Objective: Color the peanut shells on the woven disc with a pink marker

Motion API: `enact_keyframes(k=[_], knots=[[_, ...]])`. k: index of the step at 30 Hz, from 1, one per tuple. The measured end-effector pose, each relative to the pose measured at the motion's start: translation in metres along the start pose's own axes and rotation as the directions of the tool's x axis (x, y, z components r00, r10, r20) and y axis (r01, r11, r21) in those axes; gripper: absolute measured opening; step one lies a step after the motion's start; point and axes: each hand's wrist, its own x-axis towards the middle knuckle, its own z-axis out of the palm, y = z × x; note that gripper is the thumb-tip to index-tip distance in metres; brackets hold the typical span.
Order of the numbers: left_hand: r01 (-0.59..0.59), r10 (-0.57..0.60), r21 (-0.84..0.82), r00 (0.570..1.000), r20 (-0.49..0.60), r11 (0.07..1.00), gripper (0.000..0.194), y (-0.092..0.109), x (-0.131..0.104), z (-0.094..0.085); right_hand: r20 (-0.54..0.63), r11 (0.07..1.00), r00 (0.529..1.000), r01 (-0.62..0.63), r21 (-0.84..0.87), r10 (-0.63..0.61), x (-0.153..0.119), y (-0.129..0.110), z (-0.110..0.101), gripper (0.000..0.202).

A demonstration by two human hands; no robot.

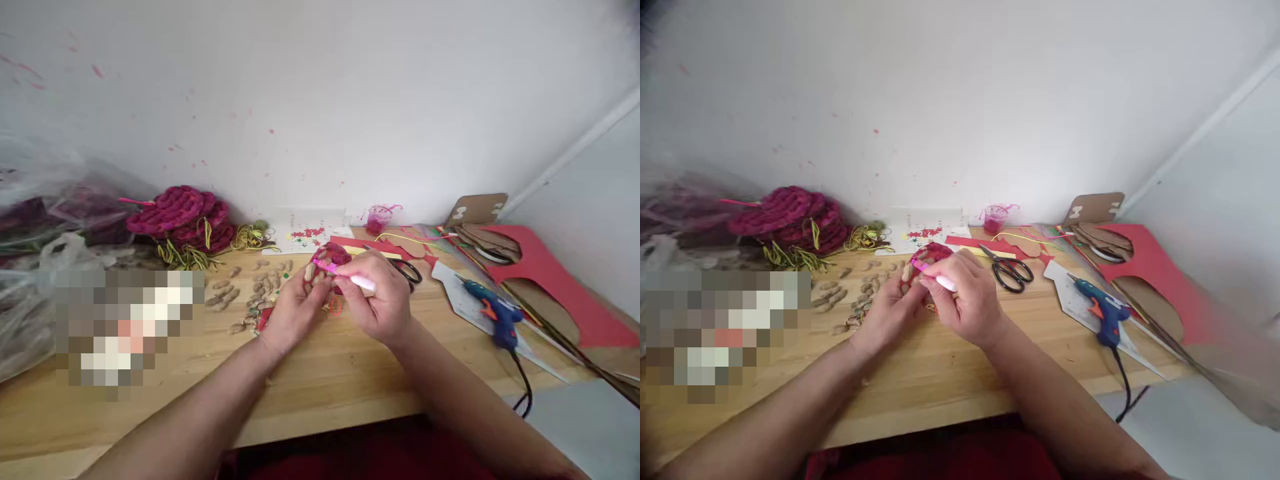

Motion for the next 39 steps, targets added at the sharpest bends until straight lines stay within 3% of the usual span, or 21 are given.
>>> enact_keyframes(k=[6, 19, 24, 29, 32, 39], knots=[[0.049, -0.050, -0.075, 0.999, -0.008, 0.996, 0.018, 0.005, -0.001, 0.001, -0.024, 0.999, 1.000, -0.016, -0.030, 0.015, 0.000, 0.002, -0.004, 0.018], [0.117, -0.120, -0.298, 0.993, 0.010, 0.947, 0.023, 0.007, 0.000, 0.006, -0.125, 0.957, 0.953, -0.259, 0.130, 0.275, -0.003, 0.009, -0.004, 0.004], [0.107, -0.107, -0.282, 0.994, 0.019, 0.953, 0.025, 0.007, 0.000, 0.006, -0.060, 0.968, 0.969, -0.233, 0.095, 0.239, -0.002, 0.007, -0.004, 0.005], [0.137, -0.143, -0.336, 0.990, 0.007, 0.932, 0.026, 0.011, 0.000, 0.007, -0.118, 0.973, 0.966, -0.222, 0.062, 0.228, -0.002, 0.007, -0.004, 0.007], [0.153, -0.155, -0.337, 0.988, 0.022, 0.929, 0.027, 0.012, -0.001, 0.008, -0.084, 0.972, 0.970, -0.222, 0.080, 0.229, -0.002, 0.007, -0.004, 0.007], [0.145, -0.147, -0.316, 0.989, 0.017, 0.937, 0.024, 0.004, 0.000, 0.006, -0.130, 0.960, 0.952, -0.269, 0.074, 0.277, -0.004, 0.012, -0.004, 0.003]])
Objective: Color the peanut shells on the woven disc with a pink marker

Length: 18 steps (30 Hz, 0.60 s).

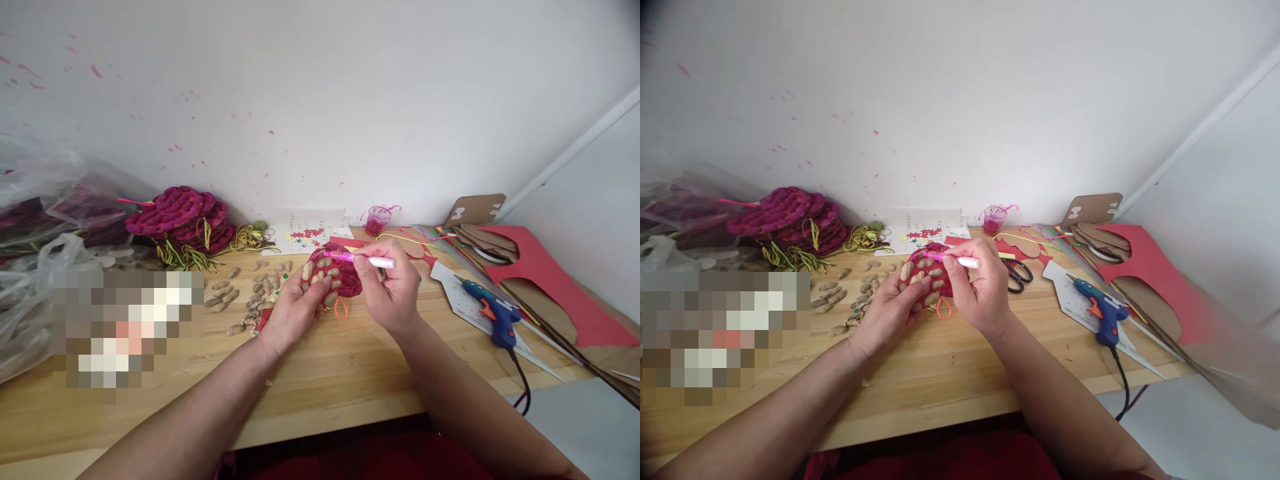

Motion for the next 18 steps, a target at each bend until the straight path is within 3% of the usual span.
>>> enact_keyframes(k=[5, 18], knots=[[0.003, -0.004, 0.017, 0.999, 0.034, 1.000, 0.023, -0.0016, 0.0003, -0.0006, 0.059, 0.999, 0.998, -0.005, 0.038, 0.002, 0.0002, -0.0005, -0.0002, 0.002], [-0.022, 0.022, 0.031, 1.000, -0.011, 0.999, 0.027, 0.0043, -0.0027, 0.0026, 0.003, 1.000, 1.000, -0.006, -0.001, 0.006, 0.0012, 0.0005, -0.0013, 0.003]])
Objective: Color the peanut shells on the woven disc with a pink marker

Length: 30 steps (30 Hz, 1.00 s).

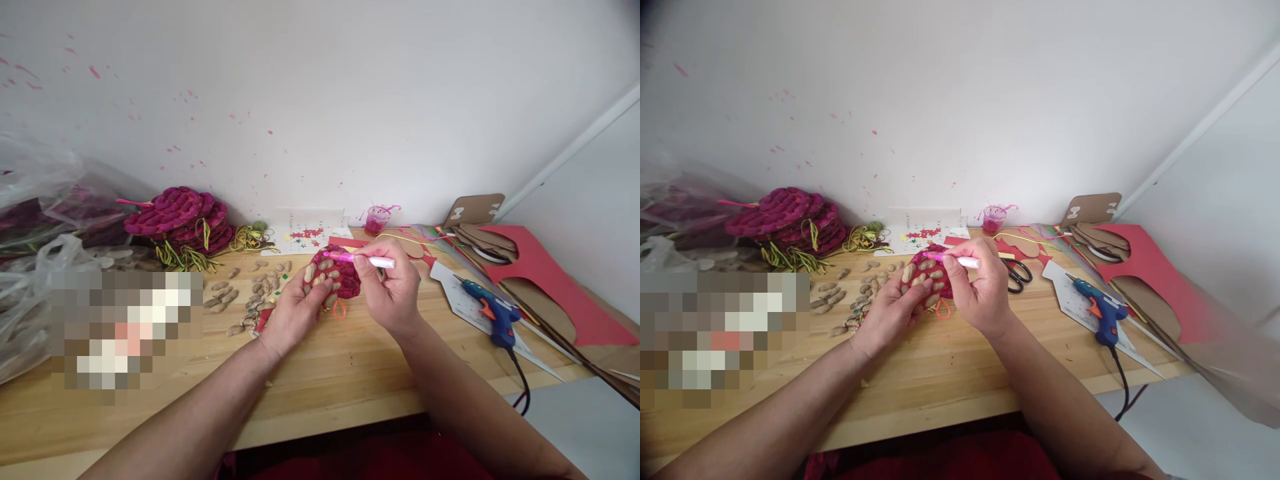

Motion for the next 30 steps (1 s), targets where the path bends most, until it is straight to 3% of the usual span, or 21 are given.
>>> enact_keyframes(k=[7, 11, 18, 30], knots=[[0.003, -0.003, 0.031, 1.000, 0.007, 1.000, 0.026, 0.003, -0.001, 0.000, 0.050, 0.999, 0.998, 0.029, 0.034, -0.030, 0.001, -0.001, 0.000, 0.001], [0.007, -0.007, -0.006, 1.000, 0.007, 1.000, 0.027, 0.000, 0.000, 0.000, -0.038, 1.000, 0.999, -0.016, 0.025, 0.017, 0.000, 0.002, 0.000, 0.003], [0.005, -0.006, 0.037, 1.000, 0.005, 0.999, 0.025, -0.002, 0.001, -0.002, 0.036, 0.998, 0.998, 0.061, -0.004, -0.061, 0.001, -0.002, 0.000, 0.003], [0.091, -0.092, -0.116, 0.996, -0.006, 0.989, 0.033, -0.008, 0.001, 0.001, -0.048, 0.987, 0.990, -0.131, 0.088, 0.136, 0.001, 0.007, 0.000, 0.012]])
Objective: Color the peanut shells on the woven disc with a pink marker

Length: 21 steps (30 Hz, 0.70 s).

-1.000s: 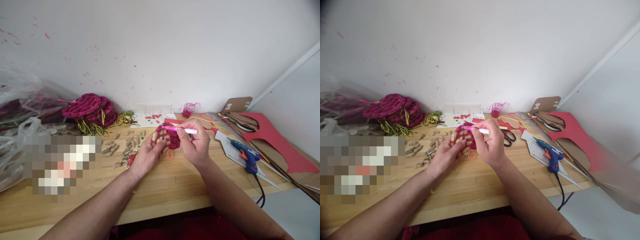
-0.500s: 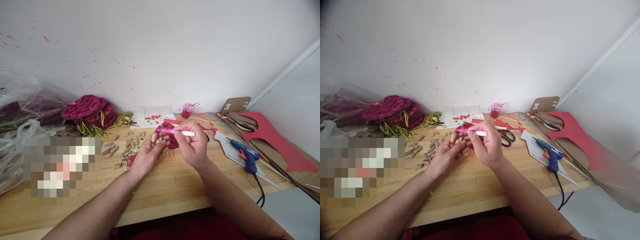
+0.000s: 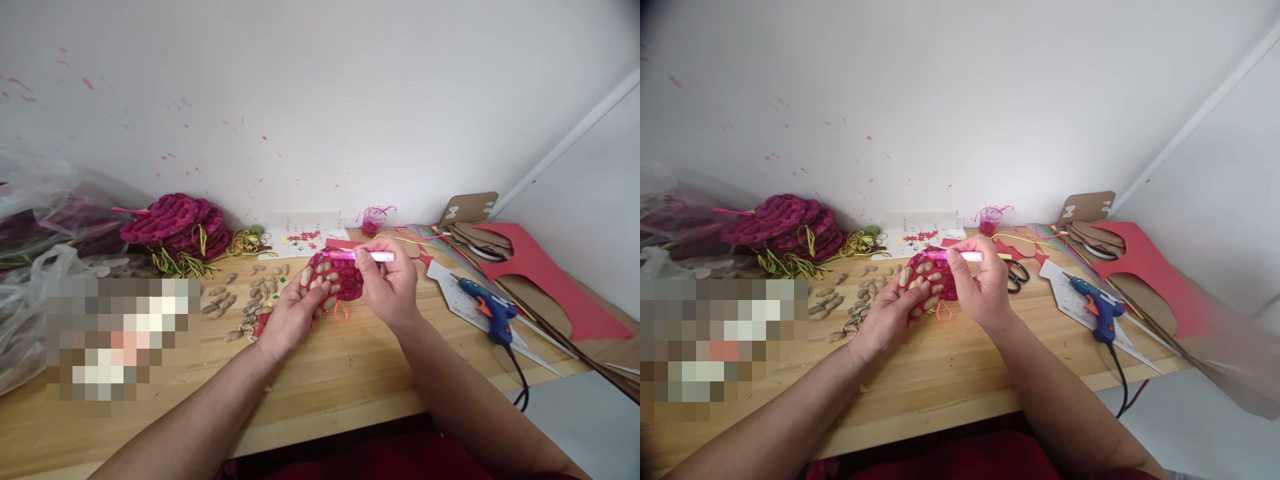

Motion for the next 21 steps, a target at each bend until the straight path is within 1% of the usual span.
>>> enact_keyframes(k=[5, 11, 14, 17, 21], knots=[[0.048, -0.048, 0.007, 0.999, 0.004, 0.999, 0.037, -0.0017, 0.0007, -0.0011, 0.048, 1.000, 0.999, -0.005, 0.022, 0.004, -0.0012, 0.0002, 0.0001, 0.014], [0.045, -0.045, 0.028, 0.999, -0.006, 0.999, 0.037, 0.0000, 0.0000, -0.0002, -0.019, 0.999, 0.999, -0.034, -0.005, 0.034, 0.0003, 0.0061, 0.0002, 0.016], [0.018, -0.017, 0.020, 1.000, -0.007, 1.000, 0.037, 0.0003, -0.0001, 0.0003, -0.016, 0.999, 0.999, -0.034, -0.004, 0.034, 0.0006, 0.0067, 0.0007, 0.016], [-0.035, 0.035, 0.017, 0.999, 0.000, 0.999, 0.035, 0.0005, 0.0005, 0.0003, -0.014, 0.999, 0.999, -0.040, 0.001, 0.040, 0.0006, 0.0054, 0.0013, 0.017], [-0.073, 0.073, 0.078, 0.997, 0.002, 0.994, 0.030, 0.0008, 0.0014, -0.0009, -0.006, 0.998, 0.998, -0.063, 0.028, 0.063, 0.0003, 0.0049, 0.0017, 0.019]])
